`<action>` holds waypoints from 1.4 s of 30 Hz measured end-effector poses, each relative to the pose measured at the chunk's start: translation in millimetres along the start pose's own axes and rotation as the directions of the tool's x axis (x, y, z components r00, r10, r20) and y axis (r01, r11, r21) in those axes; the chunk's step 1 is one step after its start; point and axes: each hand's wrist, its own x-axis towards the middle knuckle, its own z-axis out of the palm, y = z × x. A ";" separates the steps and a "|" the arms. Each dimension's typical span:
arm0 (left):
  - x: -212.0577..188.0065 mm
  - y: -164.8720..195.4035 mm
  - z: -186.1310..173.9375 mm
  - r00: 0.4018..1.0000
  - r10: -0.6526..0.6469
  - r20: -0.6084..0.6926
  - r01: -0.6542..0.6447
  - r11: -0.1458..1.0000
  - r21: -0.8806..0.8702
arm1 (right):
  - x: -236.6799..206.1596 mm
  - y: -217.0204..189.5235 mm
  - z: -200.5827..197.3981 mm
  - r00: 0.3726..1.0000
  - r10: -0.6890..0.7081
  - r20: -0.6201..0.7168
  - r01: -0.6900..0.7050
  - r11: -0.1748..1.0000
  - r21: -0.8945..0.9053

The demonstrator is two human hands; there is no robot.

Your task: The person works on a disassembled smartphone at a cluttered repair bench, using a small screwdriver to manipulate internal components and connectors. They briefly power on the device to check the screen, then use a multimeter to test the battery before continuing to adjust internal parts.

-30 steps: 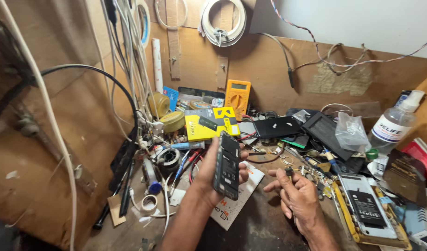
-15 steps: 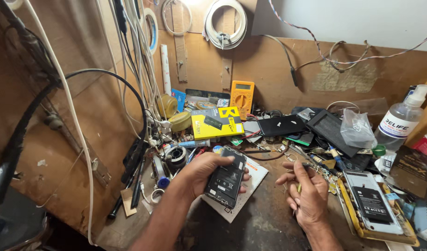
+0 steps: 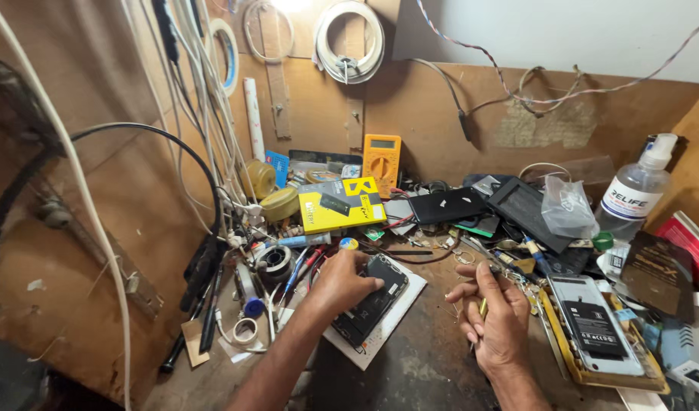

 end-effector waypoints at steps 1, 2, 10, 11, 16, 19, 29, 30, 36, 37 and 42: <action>-4.9 2.7 0.1 0.999 0.033 -0.016 -0.033 0.999 -0.004 | 0.3 0.4 0.1 1.000 -0.008 -0.004 0.008 1.000 0.006; -12.2 5.1 0.4 0.997 0.066 -0.029 -0.066 0.998 -0.010 | -0.4 0.9 -0.4 1.000 -0.015 -0.011 0.015 1.000 0.010; -73.8 24.8 -7.3 0.974 0.212 -0.083 -0.208 0.977 0.054 | -0.4 -1.0 -0.6 0.997 -0.041 -0.070 0.042 0.999 0.002; -81.6 25.9 -6.5 0.962 0.249 -0.114 -0.238 0.966 0.099 | -0.5 -1.7 -0.4 0.996 -0.042 -0.078 0.043 0.999 0.013; -94.5 26.9 8.5 0.911 0.347 -0.221 -0.286 0.920 0.267 | 1.6 -2.6 -2.5 0.990 -0.080 -0.113 0.077 0.996 -0.032; -89.4 22.6 14.1 0.912 0.356 -0.206 -0.280 0.904 0.324 | 8.4 -2.7 -7.7 0.986 -0.099 -0.133 0.080 0.987 -0.141; -79.7 6.7 23.9 0.899 0.408 -0.159 -0.352 0.889 0.293 | 70.0 -29.9 -24.3 0.992 0.032 -0.124 -0.102 0.785 -0.611; -78.3 4.4 24.6 0.897 0.410 -0.168 -0.353 0.890 0.288 | 74.0 -30.4 -23.1 0.992 0.047 -0.113 -0.109 0.762 -0.639; -75.4 -3.7 29.4 0.863 0.458 -0.212 -0.405 0.879 0.252 | 85.5 -18.3 -19.1 0.984 0.177 -0.016 -0.132 0.671 -0.729; -74.4 -4.2 29.8 0.863 0.465 -0.199 -0.413 0.874 0.256 | 86.9 -16.1 -19.1 0.984 0.177 -0.021 -0.128 0.620 -0.774; -72.7 -4.4 29.9 0.872 0.464 -0.156 -0.420 0.873 0.248 | 91.0 -9.9 -17.1 0.994 0.047 0.096 0.069 0.394 -0.916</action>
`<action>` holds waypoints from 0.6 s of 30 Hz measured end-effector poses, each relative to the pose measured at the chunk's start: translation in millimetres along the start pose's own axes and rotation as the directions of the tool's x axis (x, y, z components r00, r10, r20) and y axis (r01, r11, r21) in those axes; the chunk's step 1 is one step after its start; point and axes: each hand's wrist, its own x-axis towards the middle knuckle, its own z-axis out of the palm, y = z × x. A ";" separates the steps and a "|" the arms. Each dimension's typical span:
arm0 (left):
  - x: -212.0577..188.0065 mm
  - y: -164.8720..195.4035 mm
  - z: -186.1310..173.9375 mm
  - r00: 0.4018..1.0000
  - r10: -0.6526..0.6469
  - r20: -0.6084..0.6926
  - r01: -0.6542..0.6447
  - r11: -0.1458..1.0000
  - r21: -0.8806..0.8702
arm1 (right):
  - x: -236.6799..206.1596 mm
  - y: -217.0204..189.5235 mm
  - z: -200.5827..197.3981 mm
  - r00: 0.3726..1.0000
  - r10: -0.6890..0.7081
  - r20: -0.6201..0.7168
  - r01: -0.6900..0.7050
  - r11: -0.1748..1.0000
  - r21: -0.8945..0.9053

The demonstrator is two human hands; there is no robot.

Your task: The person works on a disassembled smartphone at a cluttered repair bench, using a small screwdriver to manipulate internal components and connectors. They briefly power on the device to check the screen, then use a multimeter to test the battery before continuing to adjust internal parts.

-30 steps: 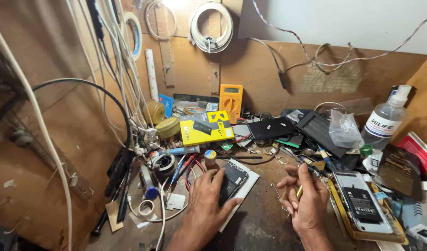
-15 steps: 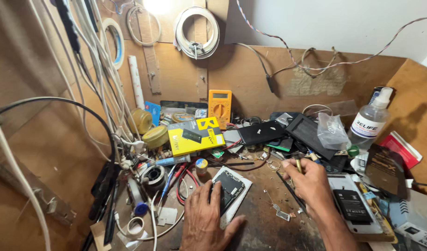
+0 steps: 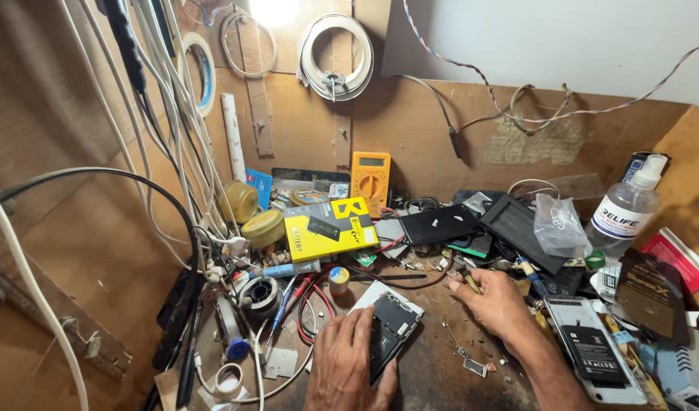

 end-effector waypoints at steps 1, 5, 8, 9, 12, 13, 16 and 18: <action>0.1 0.2 -0.3 1.000 0.003 -0.020 -0.003 1.000 0.015 | 0.5 -0.9 0.2 1.000 -0.005 0.009 0.004 1.000 0.026; 0.8 2.5 -0.3 0.998 -0.017 -0.067 0.021 0.998 0.054 | 1.1 -5.5 4.3 0.998 0.031 0.050 -0.033 0.999 0.034; 2.2 2.7 -1.1 0.998 -0.026 -0.049 0.028 0.999 0.046 | 1.9 -9.0 9.6 0.995 -0.097 0.038 0.092 0.990 0.110; 1.8 2.6 -2.1 0.999 -0.024 -0.036 0.026 0.999 0.039 | 1.5 -10.1 11.7 0.985 -0.170 0.023 0.164 0.974 0.158; 1.2 3.0 -5.0 0.998 0.022 -0.055 -0.022 1.000 0.016 | 1.0 -14.2 15.1 1.000 -0.003 0.013 0.001 0.987 0.162; 0.8 3.1 -6.4 0.999 0.016 -0.040 -0.016 1.000 0.012 | 1.5 -16.7 15.6 0.999 -0.013 -0.035 0.019 0.985 0.169; 0.7 5.4 -8.7 1.000 0.002 -0.004 -0.002 1.000 0.004 | 0.8 -24.3 15.2 0.983 -0.067 -0.171 0.116 0.949 0.293; 1.0 6.6 -9.8 1.000 -0.003 0.006 0.003 1.000 0.003 | -1.5 -28.6 15.5 0.958 -0.124 -0.258 0.242 0.834 0.496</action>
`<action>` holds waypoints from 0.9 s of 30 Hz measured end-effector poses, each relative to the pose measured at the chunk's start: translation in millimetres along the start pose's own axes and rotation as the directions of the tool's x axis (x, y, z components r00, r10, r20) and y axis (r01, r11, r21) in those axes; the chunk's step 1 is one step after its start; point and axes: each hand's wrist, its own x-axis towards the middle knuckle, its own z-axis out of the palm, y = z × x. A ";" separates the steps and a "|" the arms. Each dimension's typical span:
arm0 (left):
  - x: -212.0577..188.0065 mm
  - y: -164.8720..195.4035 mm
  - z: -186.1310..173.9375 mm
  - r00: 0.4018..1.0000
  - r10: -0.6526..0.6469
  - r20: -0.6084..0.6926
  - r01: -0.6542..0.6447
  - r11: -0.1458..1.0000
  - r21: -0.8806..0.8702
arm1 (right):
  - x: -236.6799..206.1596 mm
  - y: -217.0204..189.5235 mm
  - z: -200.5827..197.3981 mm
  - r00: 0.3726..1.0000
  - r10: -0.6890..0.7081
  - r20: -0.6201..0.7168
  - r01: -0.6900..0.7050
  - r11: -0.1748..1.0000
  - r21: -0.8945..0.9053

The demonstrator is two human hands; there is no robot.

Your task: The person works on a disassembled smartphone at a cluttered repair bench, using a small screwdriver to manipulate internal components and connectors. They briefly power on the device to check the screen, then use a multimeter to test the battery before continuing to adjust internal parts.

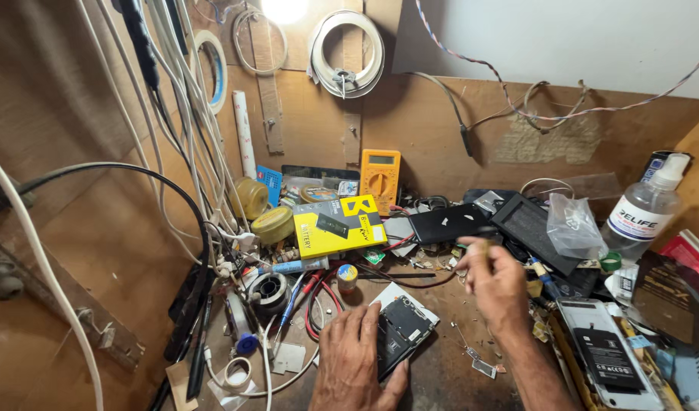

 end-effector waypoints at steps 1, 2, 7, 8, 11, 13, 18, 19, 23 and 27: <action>0.0 0.5 -0.4 1.000 0.005 -0.008 -0.005 1.000 0.009 | -2.4 -1.2 0.0 0.998 -0.056 -0.035 0.057 0.997 0.043; 0.4 0.6 -0.5 1.000 0.011 -0.017 -0.010 1.000 0.019 | -5.2 -2.0 -0.8 0.991 -0.111 -0.071 0.117 0.989 0.085; -2.2 3.5 0.1 0.998 0.004 -0.058 -0.002 1.000 0.020 | -16.4 0.1 -13.5 0.944 -0.229 -0.238 0.224 0.973 -0.045; -1.5 4.5 0.6 0.997 -0.005 -0.073 0.006 1.000 0.021 | -17.5 0.4 -18.4 0.949 -0.168 -0.265 0.177 0.984 0.007; -1.1 8.5 -2.7 0.993 -0.003 -0.118 0.004 1.000 0.004 | -18.2 0.1 -28.8 0.950 -0.112 -0.292 0.152 0.981 0.118; 2.3 11.7 -7.1 0.989 0.009 -0.149 -0.011 1.000 -0.018 | -15.0 -0.8 -31.4 0.943 -0.113 -0.314 0.164 0.976 0.143; 22.0 29.2 -11.6 0.994 0.009 -0.105 -0.022 0.992 -0.127 | -10.3 0.7 -36.4 0.903 -0.097 -0.418 0.152 0.983 0.102; 28.8 32.1 -10.5 0.996 0.018 -0.085 -0.031 0.989 -0.148 | -10.1 2.0 -38.2 0.893 -0.079 -0.443 0.139 0.985 0.106; 63.3 39.3 3.8 0.993 0.092 -0.075 -0.107 0.967 -0.232 | -3.5 7.3 -50.6 0.836 -0.056 -0.545 0.131 0.986 0.099; 93.6 44.3 31.2 0.996 0.079 0.030 -0.069 0.965 -0.255 | 1.0 12.6 -59.1 0.787 -0.167 -0.593 0.167 0.984 -0.056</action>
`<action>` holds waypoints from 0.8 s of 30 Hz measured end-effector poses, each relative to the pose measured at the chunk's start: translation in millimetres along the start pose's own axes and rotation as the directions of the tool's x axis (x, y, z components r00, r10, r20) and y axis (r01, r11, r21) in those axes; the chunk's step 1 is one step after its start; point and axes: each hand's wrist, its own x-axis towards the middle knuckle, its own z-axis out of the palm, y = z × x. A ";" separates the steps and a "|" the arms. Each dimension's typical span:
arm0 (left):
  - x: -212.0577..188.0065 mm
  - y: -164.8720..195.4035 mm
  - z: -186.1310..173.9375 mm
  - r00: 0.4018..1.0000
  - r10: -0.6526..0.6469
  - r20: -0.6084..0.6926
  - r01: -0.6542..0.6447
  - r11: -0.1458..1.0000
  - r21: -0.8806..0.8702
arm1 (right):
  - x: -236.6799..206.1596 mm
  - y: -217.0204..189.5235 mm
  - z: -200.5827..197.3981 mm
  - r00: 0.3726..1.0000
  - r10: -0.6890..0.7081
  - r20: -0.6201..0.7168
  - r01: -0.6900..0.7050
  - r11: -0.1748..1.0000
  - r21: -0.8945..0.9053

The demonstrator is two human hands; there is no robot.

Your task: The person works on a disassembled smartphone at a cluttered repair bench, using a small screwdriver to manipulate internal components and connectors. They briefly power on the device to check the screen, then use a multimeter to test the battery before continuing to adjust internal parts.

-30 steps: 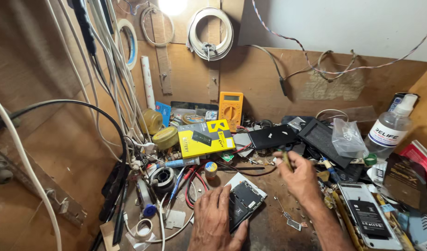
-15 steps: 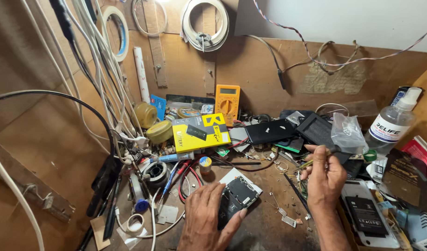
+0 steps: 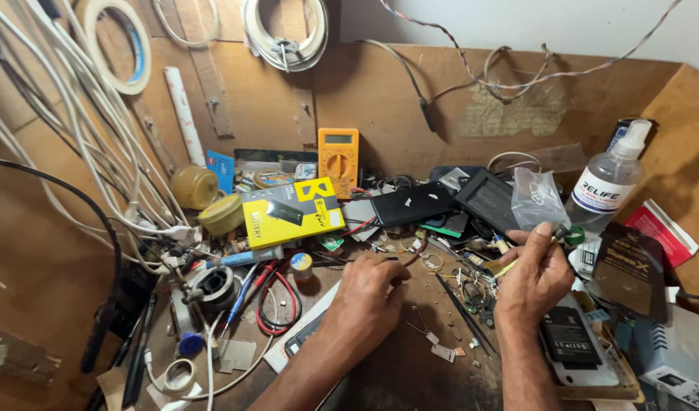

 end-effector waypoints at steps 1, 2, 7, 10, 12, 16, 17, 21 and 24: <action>4.8 -0.6 6.5 0.997 -0.021 0.069 0.019 0.999 0.029 | 1.2 1.1 0.1 0.999 0.040 -0.002 -0.040 0.999 -0.022; 9.6 -0.8 13.0 0.990 -0.043 0.137 0.035 0.998 0.058 | 2.4 1.8 0.7 0.997 0.079 -0.006 -0.079 0.996 -0.045; 14.9 5.7 32.1 0.961 -0.047 0.272 0.018 0.994 0.109 | 5.5 0.9 2.9 0.995 0.043 0.086 -0.025 0.980 -0.198; 15.8 10.4 34.2 0.942 -0.049 0.332 0.005 0.991 0.130 | 5.7 -0.8 3.3 0.995 0.022 0.100 -0.003 0.982 -0.187; 14.9 12.2 33.1 0.948 -0.048 0.316 0.016 0.994 0.105 | 5.4 -1.0 4.0 0.995 -0.015 0.099 0.034 0.982 -0.186; 7.6 7.6 26.4 0.989 -0.074 0.125 0.060 0.992 0.112 | 5.0 1.5 3.8 0.994 -0.004 0.111 0.024 0.982 -0.187; 5.5 3.3 22.2 0.995 -0.060 0.086 0.051 0.994 0.097 | 5.5 2.7 5.4 0.994 -0.009 0.109 0.031 0.979 -0.202; 3.9 -21.8 3.1 0.999 -0.035 0.012 0.033 0.986 0.162 | 4.0 5.7 7.9 0.992 -0.027 0.120 0.057 0.966 -0.253; 10.8 -43.8 -13.6 1.000 0.015 0.006 -0.016 0.973 0.229 | 0.3 5.0 10.9 0.987 -0.081 0.137 0.115 0.960 -0.257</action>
